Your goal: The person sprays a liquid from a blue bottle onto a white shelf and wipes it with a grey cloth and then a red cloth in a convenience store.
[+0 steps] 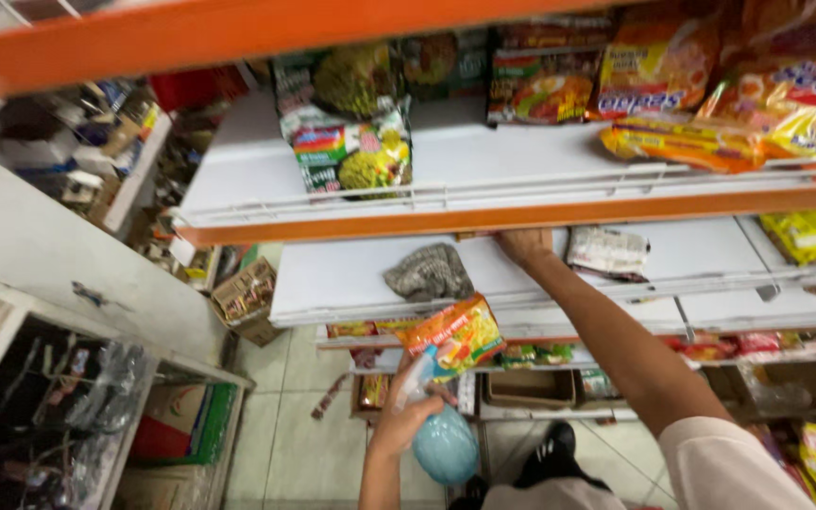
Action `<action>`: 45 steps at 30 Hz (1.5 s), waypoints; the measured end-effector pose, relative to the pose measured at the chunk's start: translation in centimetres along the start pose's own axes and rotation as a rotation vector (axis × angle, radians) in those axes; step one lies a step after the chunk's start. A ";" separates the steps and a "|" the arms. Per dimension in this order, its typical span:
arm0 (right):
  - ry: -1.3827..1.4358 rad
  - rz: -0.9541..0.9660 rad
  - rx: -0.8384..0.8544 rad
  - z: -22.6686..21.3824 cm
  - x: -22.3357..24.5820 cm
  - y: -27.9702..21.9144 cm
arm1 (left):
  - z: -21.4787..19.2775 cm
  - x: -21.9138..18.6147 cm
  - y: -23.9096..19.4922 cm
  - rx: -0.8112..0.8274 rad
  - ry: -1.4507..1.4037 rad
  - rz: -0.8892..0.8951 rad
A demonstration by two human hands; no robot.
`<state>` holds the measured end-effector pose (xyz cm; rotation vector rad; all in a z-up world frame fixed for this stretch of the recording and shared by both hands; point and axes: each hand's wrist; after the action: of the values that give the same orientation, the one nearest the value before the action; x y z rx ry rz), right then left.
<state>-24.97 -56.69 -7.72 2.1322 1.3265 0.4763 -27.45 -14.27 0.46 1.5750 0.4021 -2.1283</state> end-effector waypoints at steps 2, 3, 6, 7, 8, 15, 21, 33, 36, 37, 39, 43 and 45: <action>0.010 -0.047 -0.230 3.2 -0.8 0.7 | 0.1 -0.2 0.1 -0.005 -0.001 0.006; 0.045 -0.037 -0.267 3.7 -0.8 1.1 | 0.0 -0.3 0.3 0.003 0.010 0.017; 0.141 0.018 -0.049 0.1 0.9 0.4 | -0.2 0.2 0.6 0.011 -0.003 0.007; 0.137 0.015 0.040 -2.5 2.0 -0.7 | -0.4 0.5 0.8 0.005 -0.030 -0.011; 0.262 0.069 -0.012 -5.3 3.3 -1.9 | -0.6 0.7 1.0 0.000 -0.057 -0.030; 1.542 0.502 0.654 -24.6 7.0 -7.9 | -1.2 3.4 3.3 0.107 -0.018 -0.105; 1.385 0.551 0.670 -22.7 4.7 -8.0 | 1.4 3.9 6.0 0.136 0.081 -0.073; 0.832 0.360 -0.084 -2.8 -2.1 -3.7 | 1.1 1.0 2.7 0.051 0.009 0.055; 0.727 0.266 -0.073 -4.2 0.4 -2.2 | 0.7 1.5 1.9 0.043 0.022 0.062; 0.696 0.245 -0.048 -5.7 1.5 -1.8 | 0.5 1.7 1.9 0.038 0.020 0.070; 0.408 0.141 -0.226 -8.9 4.1 -1.7 | 0.3 2.2 1.4 0.012 0.025 0.041; 0.152 0.015 -0.198 -9.7 6.5 -0.9 | 0.1 2.9 1.6 -0.025 0.027 -0.043; 0.215 0.163 0.147 -7.3 5.9 -1.0 | 0.1 3.3 1.3 -0.028 0.021 -0.061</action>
<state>-27.25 -49.02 -2.76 2.3777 1.3440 0.7108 -27.62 -16.04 -2.59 1.5895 0.4908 -2.1441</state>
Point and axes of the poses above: each hand's wrist, its own y-axis towards the middle knuckle, its own z-axis out of the palm, x = y × z, and after that the axes turned 3 degrees about -x, right-handed
